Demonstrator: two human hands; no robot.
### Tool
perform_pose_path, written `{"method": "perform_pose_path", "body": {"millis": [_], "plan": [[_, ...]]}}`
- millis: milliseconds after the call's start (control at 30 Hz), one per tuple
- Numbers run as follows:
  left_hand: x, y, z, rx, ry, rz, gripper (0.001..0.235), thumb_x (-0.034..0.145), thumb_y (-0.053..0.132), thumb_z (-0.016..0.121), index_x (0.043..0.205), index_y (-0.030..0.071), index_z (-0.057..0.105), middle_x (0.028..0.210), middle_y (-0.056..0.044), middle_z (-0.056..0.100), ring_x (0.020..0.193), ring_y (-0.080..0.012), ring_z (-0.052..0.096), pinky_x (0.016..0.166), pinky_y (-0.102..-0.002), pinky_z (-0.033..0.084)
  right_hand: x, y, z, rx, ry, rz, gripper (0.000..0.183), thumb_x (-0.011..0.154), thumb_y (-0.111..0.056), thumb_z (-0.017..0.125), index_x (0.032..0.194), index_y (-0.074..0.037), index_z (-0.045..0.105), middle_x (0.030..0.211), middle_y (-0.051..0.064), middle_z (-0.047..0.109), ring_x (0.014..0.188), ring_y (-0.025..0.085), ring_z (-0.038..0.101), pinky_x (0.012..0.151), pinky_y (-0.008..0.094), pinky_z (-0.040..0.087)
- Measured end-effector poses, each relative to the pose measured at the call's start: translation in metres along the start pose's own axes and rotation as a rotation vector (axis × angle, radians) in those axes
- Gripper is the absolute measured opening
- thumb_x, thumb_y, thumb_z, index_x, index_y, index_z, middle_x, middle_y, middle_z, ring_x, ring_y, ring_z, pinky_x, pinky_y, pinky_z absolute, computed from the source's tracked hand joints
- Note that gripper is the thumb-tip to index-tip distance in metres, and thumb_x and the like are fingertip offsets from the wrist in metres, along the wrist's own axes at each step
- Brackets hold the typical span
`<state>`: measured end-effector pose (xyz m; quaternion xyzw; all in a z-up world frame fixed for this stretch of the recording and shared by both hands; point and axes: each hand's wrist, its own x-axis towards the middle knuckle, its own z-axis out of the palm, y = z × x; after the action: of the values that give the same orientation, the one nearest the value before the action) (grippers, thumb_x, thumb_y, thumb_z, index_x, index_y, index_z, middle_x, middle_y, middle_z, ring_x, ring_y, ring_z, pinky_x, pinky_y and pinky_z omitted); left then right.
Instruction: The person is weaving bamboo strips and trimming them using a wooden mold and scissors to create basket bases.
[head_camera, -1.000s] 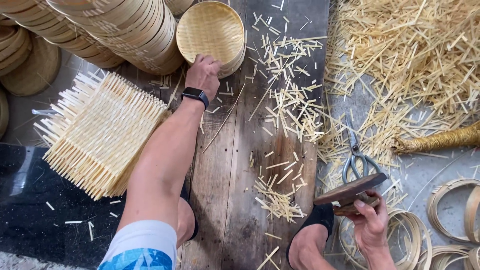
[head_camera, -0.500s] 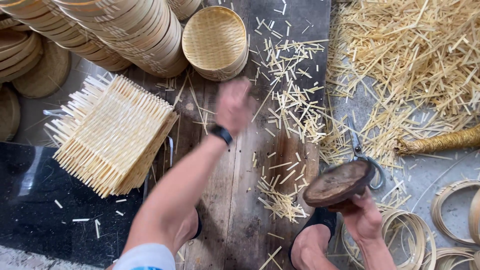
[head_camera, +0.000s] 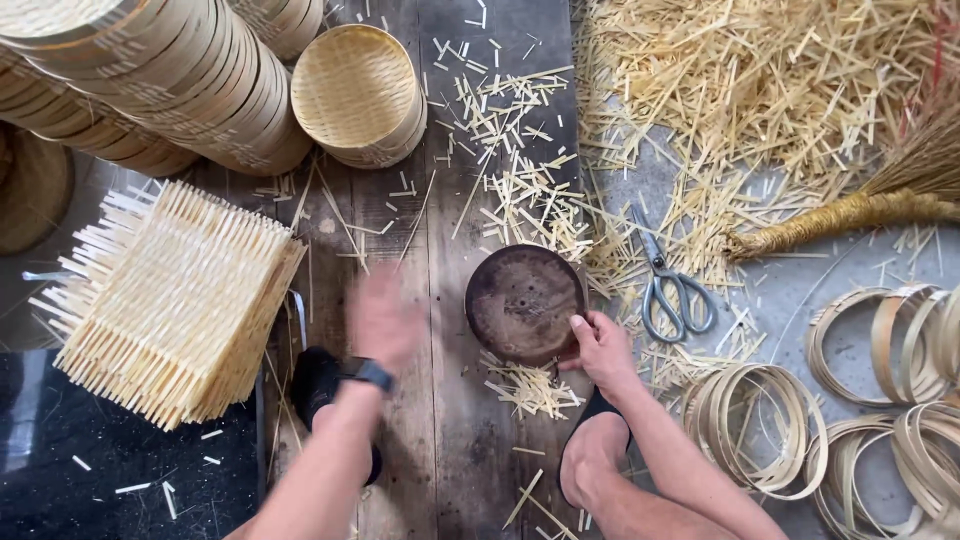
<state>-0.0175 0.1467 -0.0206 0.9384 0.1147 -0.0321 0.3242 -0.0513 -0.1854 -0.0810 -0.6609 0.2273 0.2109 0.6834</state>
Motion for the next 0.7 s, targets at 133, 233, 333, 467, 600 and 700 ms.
{"method": "perform_pose_path", "body": {"millis": [133,233,333,467,600,700], "plan": [[0.024,-0.048,-0.119,0.332,0.164,-0.219,0.092,0.079,0.031,0.08,0.156,0.005,0.038,0.15,-0.024,0.046,0.135,-0.0391,0.044,0.116,-0.05,0.035,-0.013,0.01,-0.004,0.073,0.032,0.068,0.04,0.099,-0.037,0.058,0.112,0.0,0.065,0.095,0.012,0.073,0.07,0.019,0.071,0.054,0.032,0.061],[0.035,-0.144,-0.142,1.017,0.219,-0.225,0.12,0.054,0.06,0.088,0.151,0.003,0.045,0.149,-0.028,0.044,0.142,-0.0449,0.043,0.11,-0.058,0.038,-0.017,0.027,-0.007,0.058,0.072,0.097,0.045,0.099,-0.042,0.057,0.106,0.001,0.068,0.085,0.011,0.074,0.063,0.018,0.07,0.054,0.031,0.057],[0.027,-0.17,-0.162,0.684,-0.009,-0.309,0.083,0.071,0.043,0.09,0.143,0.011,0.063,0.158,-0.016,0.052,0.145,-0.0339,0.047,0.121,-0.041,0.041,-0.012,0.038,-0.01,0.028,0.073,0.028,0.051,0.102,-0.045,0.055,0.101,0.004,0.069,0.081,0.012,0.074,0.064,0.018,0.07,0.054,0.029,0.057],[0.025,-0.143,-0.189,0.347,0.026,-0.516,0.085,0.061,0.037,0.094,0.138,0.015,0.066,0.143,-0.016,0.062,0.125,-0.0291,0.062,0.106,-0.043,0.049,-0.013,0.041,-0.02,0.07,0.051,0.036,0.047,0.101,-0.043,0.056,0.102,0.003,0.068,0.08,0.011,0.071,0.064,0.018,0.07,0.054,0.03,0.057],[0.029,-0.133,-0.224,0.278,-0.076,-0.455,0.07,0.076,0.03,0.091,0.14,0.014,0.068,0.119,-0.024,0.073,0.105,-0.0329,0.073,0.093,-0.041,0.057,-0.012,0.04,-0.022,0.143,0.039,0.024,0.044,0.102,-0.039,0.053,0.105,0.003,0.068,0.079,0.012,0.071,0.063,0.02,0.07,0.051,0.03,0.056],[0.033,-0.121,-0.219,0.278,-0.075,-0.279,0.064,0.079,0.027,0.088,0.138,0.013,0.068,0.121,-0.023,0.072,0.107,-0.0321,0.072,0.094,-0.041,0.056,-0.007,0.043,-0.026,0.145,0.045,0.044,0.046,0.103,-0.039,0.052,0.105,0.004,0.068,0.078,0.013,0.072,0.063,0.02,0.07,0.05,0.03,0.056]]}}
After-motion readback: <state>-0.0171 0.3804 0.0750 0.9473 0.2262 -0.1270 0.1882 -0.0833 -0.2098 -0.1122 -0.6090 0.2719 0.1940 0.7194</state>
